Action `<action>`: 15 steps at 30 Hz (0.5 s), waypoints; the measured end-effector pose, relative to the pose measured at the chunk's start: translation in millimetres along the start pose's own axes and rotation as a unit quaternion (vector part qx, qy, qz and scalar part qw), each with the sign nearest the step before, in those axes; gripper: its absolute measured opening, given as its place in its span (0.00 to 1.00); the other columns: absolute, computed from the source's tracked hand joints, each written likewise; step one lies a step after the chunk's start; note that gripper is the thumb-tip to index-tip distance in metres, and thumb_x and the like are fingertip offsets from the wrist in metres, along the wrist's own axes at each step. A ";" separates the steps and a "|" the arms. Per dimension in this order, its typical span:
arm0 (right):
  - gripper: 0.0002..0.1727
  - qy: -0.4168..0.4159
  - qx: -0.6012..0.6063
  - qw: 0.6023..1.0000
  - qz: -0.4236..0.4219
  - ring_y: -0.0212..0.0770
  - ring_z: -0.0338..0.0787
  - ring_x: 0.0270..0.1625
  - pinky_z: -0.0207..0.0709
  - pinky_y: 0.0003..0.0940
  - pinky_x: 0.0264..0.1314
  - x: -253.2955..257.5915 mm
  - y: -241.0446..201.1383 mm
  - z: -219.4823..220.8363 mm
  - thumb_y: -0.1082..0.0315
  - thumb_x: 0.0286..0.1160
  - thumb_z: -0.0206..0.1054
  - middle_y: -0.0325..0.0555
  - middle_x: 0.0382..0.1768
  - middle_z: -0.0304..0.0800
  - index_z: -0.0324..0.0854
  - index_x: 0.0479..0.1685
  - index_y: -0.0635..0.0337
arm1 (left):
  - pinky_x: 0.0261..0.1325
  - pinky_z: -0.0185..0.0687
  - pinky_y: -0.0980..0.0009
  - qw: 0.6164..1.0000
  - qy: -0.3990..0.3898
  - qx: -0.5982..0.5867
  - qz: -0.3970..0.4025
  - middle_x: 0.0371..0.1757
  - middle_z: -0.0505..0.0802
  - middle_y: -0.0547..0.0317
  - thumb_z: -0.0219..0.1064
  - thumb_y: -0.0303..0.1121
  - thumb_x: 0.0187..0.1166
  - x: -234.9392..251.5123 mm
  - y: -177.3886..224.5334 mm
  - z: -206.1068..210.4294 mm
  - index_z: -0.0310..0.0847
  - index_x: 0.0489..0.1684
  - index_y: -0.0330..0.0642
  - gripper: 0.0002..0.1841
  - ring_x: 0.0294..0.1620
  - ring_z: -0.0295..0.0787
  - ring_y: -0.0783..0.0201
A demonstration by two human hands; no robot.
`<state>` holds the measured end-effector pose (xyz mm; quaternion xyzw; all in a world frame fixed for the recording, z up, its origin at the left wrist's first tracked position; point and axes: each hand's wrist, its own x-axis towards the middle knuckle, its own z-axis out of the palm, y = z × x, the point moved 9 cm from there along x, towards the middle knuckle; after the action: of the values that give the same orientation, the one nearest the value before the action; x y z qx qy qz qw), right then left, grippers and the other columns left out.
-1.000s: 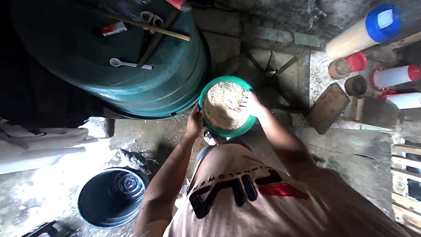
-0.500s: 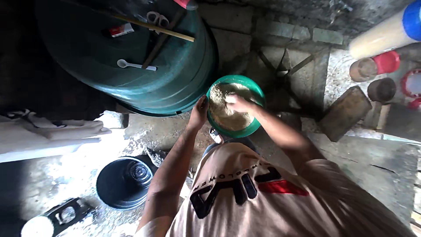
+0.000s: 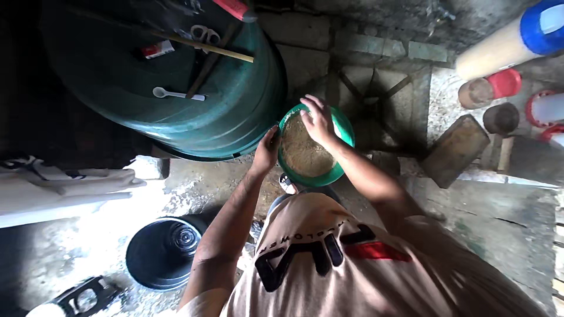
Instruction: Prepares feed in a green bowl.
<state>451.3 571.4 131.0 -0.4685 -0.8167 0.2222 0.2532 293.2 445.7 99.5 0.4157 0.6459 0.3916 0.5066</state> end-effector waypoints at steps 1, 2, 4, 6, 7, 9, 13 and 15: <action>0.25 -0.017 -0.023 0.999 -0.041 0.48 0.68 0.88 0.53 0.54 0.93 -0.1 -11.4 14.1 0.52 0.89 0.56 0.43 0.84 0.75 0.80 0.79 0.46 | 0.76 0.79 0.60 1.000 -0.002 0.001 -0.001 0.80 0.80 0.44 0.56 0.33 0.91 0.2 2.1 0.8 0.63 0.88 0.40 0.26 0.73 0.83 0.59; 0.28 -0.044 -0.030 0.995 -0.079 0.51 0.58 0.93 0.42 0.59 0.96 -5.1 -23.2 28.4 0.51 0.89 0.55 0.44 0.88 0.69 0.75 0.84 0.47 | 0.73 0.80 0.60 1.000 -0.001 -0.004 -0.002 0.78 0.81 0.44 0.56 0.33 0.91 0.5 3.9 1.5 0.64 0.87 0.40 0.26 0.71 0.84 0.59; 0.33 -0.097 -0.011 0.986 -0.134 0.55 0.46 0.97 0.36 0.58 0.98 -24.9 -44.0 46.7 0.50 0.90 0.56 0.48 0.93 0.57 0.64 0.92 0.52 | 0.70 0.83 0.62 1.000 0.002 -0.028 0.000 0.73 0.84 0.45 0.56 0.32 0.91 2.8 5.8 2.3 0.66 0.86 0.39 0.24 0.67 0.86 0.61; 0.36 -0.161 0.006 0.976 -0.149 0.50 0.44 0.98 0.35 0.55 0.99 -51.5 -55.9 51.8 0.55 0.87 0.59 0.49 0.95 0.51 0.58 0.94 0.54 | 0.73 0.80 0.63 0.999 0.006 -0.053 0.008 0.74 0.84 0.44 0.55 0.31 0.91 6.3 1.1 1.1 0.67 0.84 0.36 0.23 0.69 0.85 0.62; 0.35 -0.196 -0.003 0.969 -0.149 0.48 0.45 0.97 0.33 0.55 0.99 -65.4 -57.0 51.3 0.57 0.88 0.57 0.48 0.95 0.53 0.58 0.94 0.54 | 0.74 0.80 0.63 0.998 0.008 -0.059 0.010 0.74 0.84 0.44 0.55 0.31 0.91 8.0 -2.3 0.2 0.68 0.83 0.35 0.23 0.70 0.84 0.62; 0.27 -0.247 -0.028 0.957 -0.147 0.49 0.52 0.96 0.27 0.60 0.98 -91.5 -49.4 45.7 0.58 0.85 0.58 0.46 0.87 0.70 0.76 0.83 0.53 | 0.69 0.83 0.61 0.997 0.013 -0.070 -0.013 0.71 0.84 0.43 0.55 0.31 0.91 8.5 -9.8 -1.8 0.68 0.83 0.36 0.23 0.66 0.85 0.61; 0.23 -0.344 -0.116 0.922 -0.136 0.58 0.51 0.95 0.23 0.77 0.91 -121.8 -11.3 44.7 0.55 0.73 0.69 0.43 0.88 0.69 0.87 0.69 0.45 | 0.62 0.86 0.57 0.997 0.007 -0.067 -0.048 0.68 0.86 0.43 0.59 0.31 0.89 3.9 -25.2 -4.1 0.65 0.85 0.41 0.25 0.62 0.88 0.58; 0.26 -0.385 -0.142 0.908 -0.081 0.63 0.44 0.96 0.29 0.78 0.90 -120.2 9.4 47.6 0.56 0.67 0.76 0.49 0.88 0.67 0.87 0.67 0.48 | 0.59 0.86 0.57 0.996 0.000 -0.070 -0.057 0.67 0.86 0.44 0.58 0.31 0.90 0.4 -30.3 -1.4 0.64 0.86 0.44 0.25 0.59 0.87 0.57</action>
<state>479.8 464.3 63.9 -0.3095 -0.9089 0.2456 -0.1335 287.5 435.4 71.6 0.3420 0.6398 0.4063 0.5556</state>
